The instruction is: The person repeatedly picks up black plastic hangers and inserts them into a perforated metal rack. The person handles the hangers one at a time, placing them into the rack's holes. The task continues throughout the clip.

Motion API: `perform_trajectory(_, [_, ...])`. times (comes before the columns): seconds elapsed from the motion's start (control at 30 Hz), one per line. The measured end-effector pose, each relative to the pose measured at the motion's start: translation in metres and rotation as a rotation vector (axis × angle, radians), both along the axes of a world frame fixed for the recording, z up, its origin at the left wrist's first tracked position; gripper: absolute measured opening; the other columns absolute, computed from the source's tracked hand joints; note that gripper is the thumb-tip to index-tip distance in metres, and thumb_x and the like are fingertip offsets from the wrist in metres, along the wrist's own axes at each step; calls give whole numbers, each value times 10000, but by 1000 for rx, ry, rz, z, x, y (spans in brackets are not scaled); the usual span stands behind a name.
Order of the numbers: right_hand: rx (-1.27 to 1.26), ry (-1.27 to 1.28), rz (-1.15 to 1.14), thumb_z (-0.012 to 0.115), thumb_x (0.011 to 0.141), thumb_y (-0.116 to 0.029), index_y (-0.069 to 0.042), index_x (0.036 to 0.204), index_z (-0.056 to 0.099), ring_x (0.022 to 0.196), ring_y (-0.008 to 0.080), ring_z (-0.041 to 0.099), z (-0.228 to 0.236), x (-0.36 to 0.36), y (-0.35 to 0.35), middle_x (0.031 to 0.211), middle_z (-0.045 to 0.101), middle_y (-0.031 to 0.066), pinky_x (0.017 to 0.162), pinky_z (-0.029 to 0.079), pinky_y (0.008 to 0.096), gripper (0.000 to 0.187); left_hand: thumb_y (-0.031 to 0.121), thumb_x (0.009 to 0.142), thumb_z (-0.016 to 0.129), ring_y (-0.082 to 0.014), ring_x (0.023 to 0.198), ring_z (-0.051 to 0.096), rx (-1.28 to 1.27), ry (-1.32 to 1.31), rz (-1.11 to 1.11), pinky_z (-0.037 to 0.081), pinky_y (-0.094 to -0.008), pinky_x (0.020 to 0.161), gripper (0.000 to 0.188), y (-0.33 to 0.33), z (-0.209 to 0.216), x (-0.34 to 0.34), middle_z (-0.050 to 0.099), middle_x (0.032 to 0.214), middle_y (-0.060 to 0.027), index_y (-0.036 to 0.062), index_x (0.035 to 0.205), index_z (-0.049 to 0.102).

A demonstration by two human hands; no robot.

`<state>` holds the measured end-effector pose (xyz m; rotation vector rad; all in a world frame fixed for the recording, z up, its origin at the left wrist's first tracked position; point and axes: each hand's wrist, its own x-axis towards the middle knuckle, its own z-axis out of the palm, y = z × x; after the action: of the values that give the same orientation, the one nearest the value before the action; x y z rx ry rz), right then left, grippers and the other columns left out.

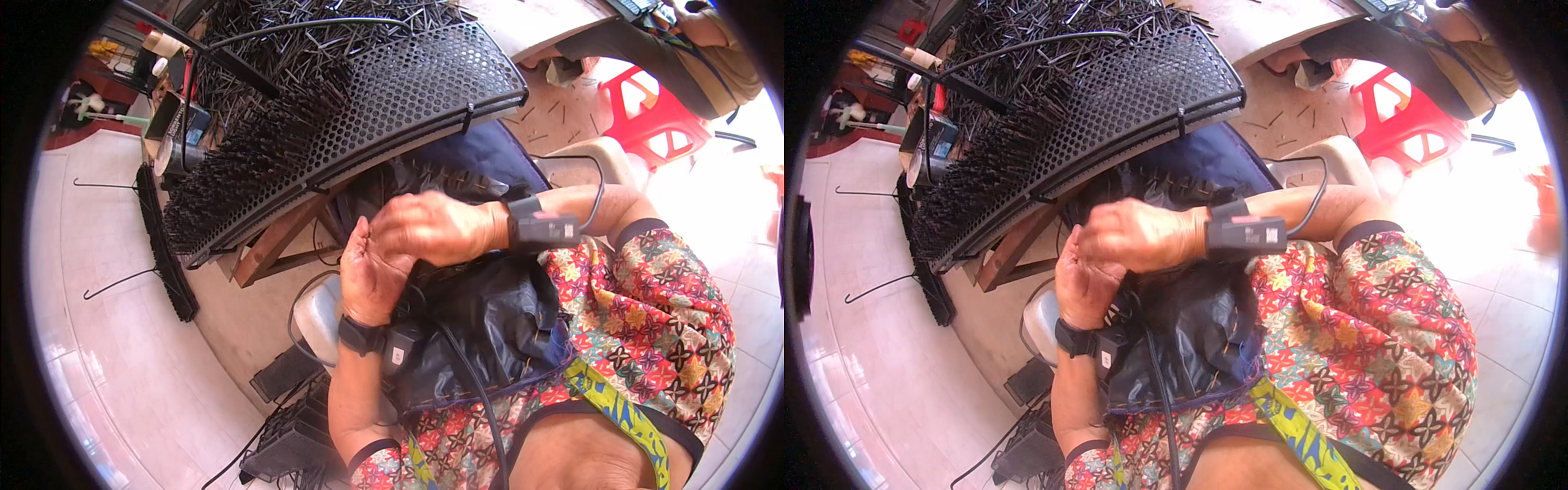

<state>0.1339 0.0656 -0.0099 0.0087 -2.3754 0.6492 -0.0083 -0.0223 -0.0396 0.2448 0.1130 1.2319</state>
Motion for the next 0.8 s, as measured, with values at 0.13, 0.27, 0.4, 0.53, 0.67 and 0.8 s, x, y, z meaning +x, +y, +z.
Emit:
perform_trajectory(0.13, [-339,57,-416,651,771,-112,-40,898,635,704,199,649,23,-6,24,790,645,95,623,514,283,147,478,876,482,-333,1223,393,-397,92,17,288,-527,1018,642,3,2,4,443,1290,-211,-32,1255,392])
perform_trajectory(0.27, [-576,291,-455,616,845,-79,23,929,620,721,77,637,35,-22,65,765,672,50,649,511,200,132,509,838,536,-357,1223,383,-417,184,30,293,-540,1011,707,3,3,7,426,1295,-240,-40,1254,378])
perform_trajectory(0.4, [-334,308,-488,630,837,-92,7,924,626,677,83,630,32,-36,89,731,664,67,618,509,212,132,496,849,530,-355,1198,414,-404,190,38,325,-524,997,690,2,3,6,444,1277,-250,-36,1257,369])
perform_trajectory(0.53, [-117,239,-551,639,825,-112,-22,913,639,618,103,620,28,-41,95,704,648,87,561,489,231,125,501,868,502,-338,1184,431,-376,186,25,354,-487,985,687,2,1,4,451,1267,-253,-31,1273,344])
perform_trajectory(0.67, [-221,217,-521,638,822,-124,-26,906,640,603,118,617,28,-44,96,694,641,94,544,473,239,129,498,871,498,-332,1183,433,-367,200,23,357,-480,984,677,1,1,4,460,1262,-247,-28,1270,349])
perform_trajectory(0.8, [-258,166,-470,624,834,-119,-13,918,635,627,113,623,33,-46,100,710,646,94,566,485,234,135,499,873,495,-326,1183,434,-363,216,18,352,-475,988,679,0,3,5,464,1261,-239,-25,1276,342])
